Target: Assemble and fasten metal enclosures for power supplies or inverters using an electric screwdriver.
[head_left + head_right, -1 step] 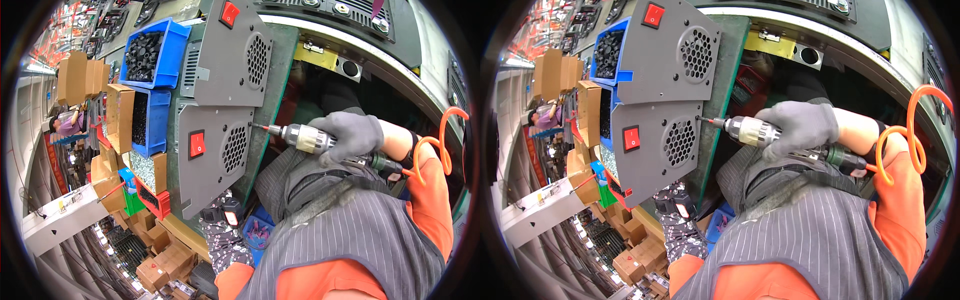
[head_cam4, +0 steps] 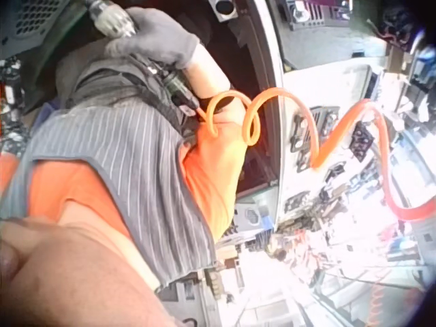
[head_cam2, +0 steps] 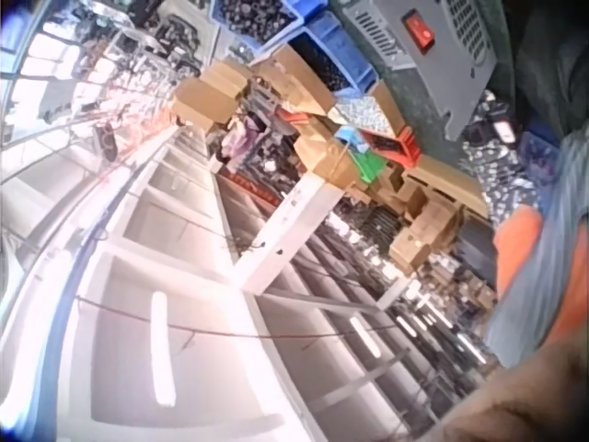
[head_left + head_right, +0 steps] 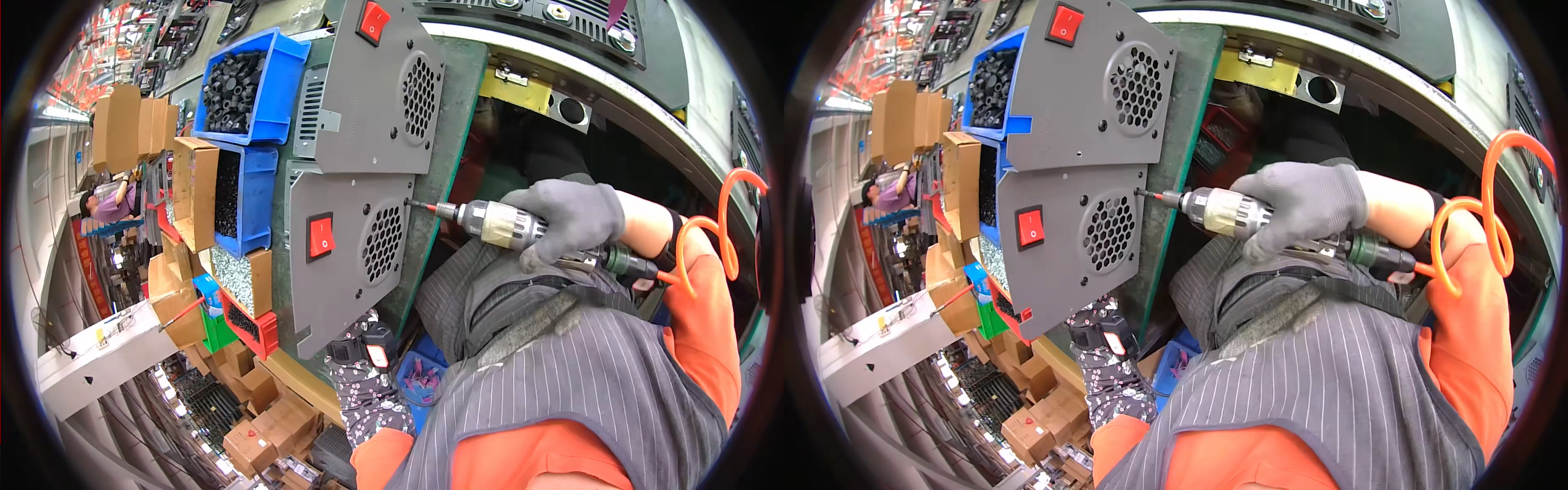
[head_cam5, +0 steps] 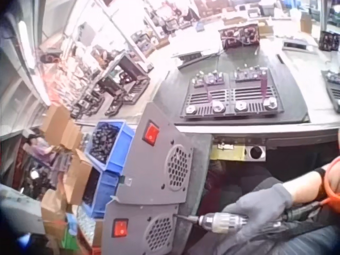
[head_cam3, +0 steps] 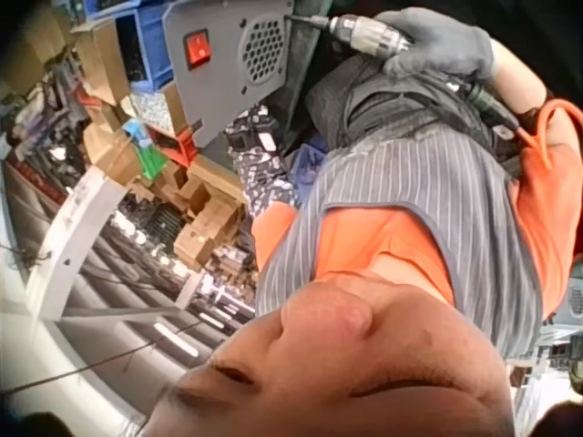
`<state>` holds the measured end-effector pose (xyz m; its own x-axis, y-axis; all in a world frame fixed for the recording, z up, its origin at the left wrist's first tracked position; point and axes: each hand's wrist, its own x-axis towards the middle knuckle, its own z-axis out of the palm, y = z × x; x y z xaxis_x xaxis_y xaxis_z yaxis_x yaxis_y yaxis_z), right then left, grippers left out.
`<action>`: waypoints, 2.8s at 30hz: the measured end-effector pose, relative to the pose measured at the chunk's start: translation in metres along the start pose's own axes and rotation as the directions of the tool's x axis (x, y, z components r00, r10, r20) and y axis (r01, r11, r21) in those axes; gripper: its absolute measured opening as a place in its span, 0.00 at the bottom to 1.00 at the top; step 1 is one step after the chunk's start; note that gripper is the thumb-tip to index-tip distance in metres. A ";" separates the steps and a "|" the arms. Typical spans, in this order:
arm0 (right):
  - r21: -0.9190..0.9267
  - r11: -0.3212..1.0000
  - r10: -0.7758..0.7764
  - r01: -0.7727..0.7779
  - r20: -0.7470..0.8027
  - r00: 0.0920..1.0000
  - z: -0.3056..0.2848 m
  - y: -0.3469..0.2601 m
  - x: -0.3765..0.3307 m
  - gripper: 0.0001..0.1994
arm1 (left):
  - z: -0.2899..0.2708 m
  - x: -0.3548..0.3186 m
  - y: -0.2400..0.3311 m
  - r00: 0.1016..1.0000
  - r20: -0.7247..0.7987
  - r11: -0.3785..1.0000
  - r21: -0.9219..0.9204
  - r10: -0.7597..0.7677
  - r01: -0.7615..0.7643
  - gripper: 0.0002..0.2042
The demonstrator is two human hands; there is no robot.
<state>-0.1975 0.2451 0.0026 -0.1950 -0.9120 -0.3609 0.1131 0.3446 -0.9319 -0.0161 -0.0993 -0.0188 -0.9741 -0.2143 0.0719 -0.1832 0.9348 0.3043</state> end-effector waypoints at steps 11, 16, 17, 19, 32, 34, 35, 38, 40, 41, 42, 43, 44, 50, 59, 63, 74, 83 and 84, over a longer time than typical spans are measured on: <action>-0.074 0.997 -0.037 0.038 0.005 0.999 0.003 0.021 -0.014 0.29 | -0.037 0.095 0.011 0.926 0.128 0.677 -0.647 -0.355 0.350 0.11; -0.146 0.989 0.025 -0.032 -0.052 0.998 0.016 0.022 -0.022 0.28 | -0.079 0.141 -0.046 0.855 -0.491 0.986 -0.113 -0.166 0.126 0.15; -0.143 0.988 0.048 -0.054 -0.048 0.998 0.018 0.020 -0.023 0.29 | -0.085 0.143 -0.050 0.815 -0.579 0.978 0.162 -0.013 0.130 0.17; -0.104 0.992 0.066 -0.072 -0.060 0.996 0.022 0.018 -0.023 0.29 | -0.077 0.144 -0.070 0.877 -0.468 0.923 0.278 -0.112 0.266 0.20; 0.081 0.917 0.377 -0.390 -0.496 0.783 -0.034 0.019 -0.114 0.21 | -0.044 0.087 -0.030 0.921 -0.375 0.755 0.573 -0.106 0.320 0.38; 0.363 0.848 0.517 -0.387 -0.402 0.756 -0.048 0.019 -0.121 0.18 | -0.039 0.087 -0.021 0.912 -0.388 0.758 0.552 -0.133 0.346 0.37; 0.509 0.792 0.544 -0.336 -0.338 0.768 -0.051 0.019 -0.123 0.16 | -0.038 0.084 -0.020 0.916 -0.384 0.774 0.542 -0.118 0.327 0.37; 0.580 0.769 0.527 -0.269 -0.336 0.781 -0.059 0.025 -0.109 0.12 | -0.047 0.061 -0.005 0.954 -0.266 0.919 0.322 -0.141 0.225 0.29; 0.623 0.763 0.443 -0.173 -0.310 0.841 -0.063 0.025 -0.094 0.10 | -0.040 0.045 0.015 0.950 -0.224 0.976 -0.054 -0.218 0.211 0.28; 0.656 0.750 0.332 -0.089 -0.256 0.908 -0.069 0.036 -0.086 0.10 | -0.038 0.034 0.024 0.945 -0.151 0.889 -0.406 -0.291 0.209 0.26; 0.632 0.774 0.241 -0.023 -0.261 0.935 -0.073 0.043 -0.081 0.10 | -0.036 0.028 0.033 0.964 -0.198 0.907 -0.413 -0.178 0.083 0.25; 0.712 0.693 0.375 -0.111 -0.225 0.899 -0.082 0.046 -0.080 0.12 | -0.034 0.022 0.035 0.968 -0.244 0.909 -0.414 -0.064 -0.044 0.24; 0.726 0.682 0.388 -0.087 -0.258 0.885 -0.084 0.043 -0.077 0.15 | -0.021 0.001 0.005 0.968 -0.243 0.912 -0.408 -0.061 -0.045 0.24; 0.793 0.580 0.435 0.186 -0.495 0.753 -0.066 0.063 -0.070 0.27 | 0.027 -0.053 -0.004 0.889 -0.456 0.999 -0.036 -0.035 0.021 0.27; 0.356 0.922 0.099 0.156 -0.604 0.790 0.012 0.081 0.023 0.20 | 0.006 -0.008 0.139 0.732 -0.435 0.719 -0.687 -0.524 0.106 0.40; -0.408 0.861 -0.508 0.305 -0.732 0.454 -0.005 0.038 0.065 0.17 | -0.009 -0.022 0.111 0.743 -0.555 0.896 -0.421 -0.375 0.138 0.40; -0.302 0.833 -0.549 0.464 -0.561 0.620 -0.092 0.004 0.105 0.27 | -0.101 -0.114 0.023 0.280 -0.657 0.655 -0.747 -0.700 -0.115 0.34; -0.558 0.571 -0.807 0.602 -0.516 0.287 -0.023 -0.131 0.078 0.24 | -0.076 -0.150 -0.047 0.352 -0.713 0.795 -0.526 -0.606 0.302 0.31; -0.586 0.580 -0.809 0.565 -0.497 0.315 -0.009 -0.151 0.072 0.24 | -0.072 -0.153 -0.051 0.367 -0.708 0.795 -0.499 -0.604 0.345 0.31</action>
<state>-0.2372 0.1298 0.1171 -0.6368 -0.4557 0.6220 -0.6158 -0.1848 -0.7659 0.1517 -0.1346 0.0232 -0.1532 -0.8435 0.5149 -0.4151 0.5277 0.7411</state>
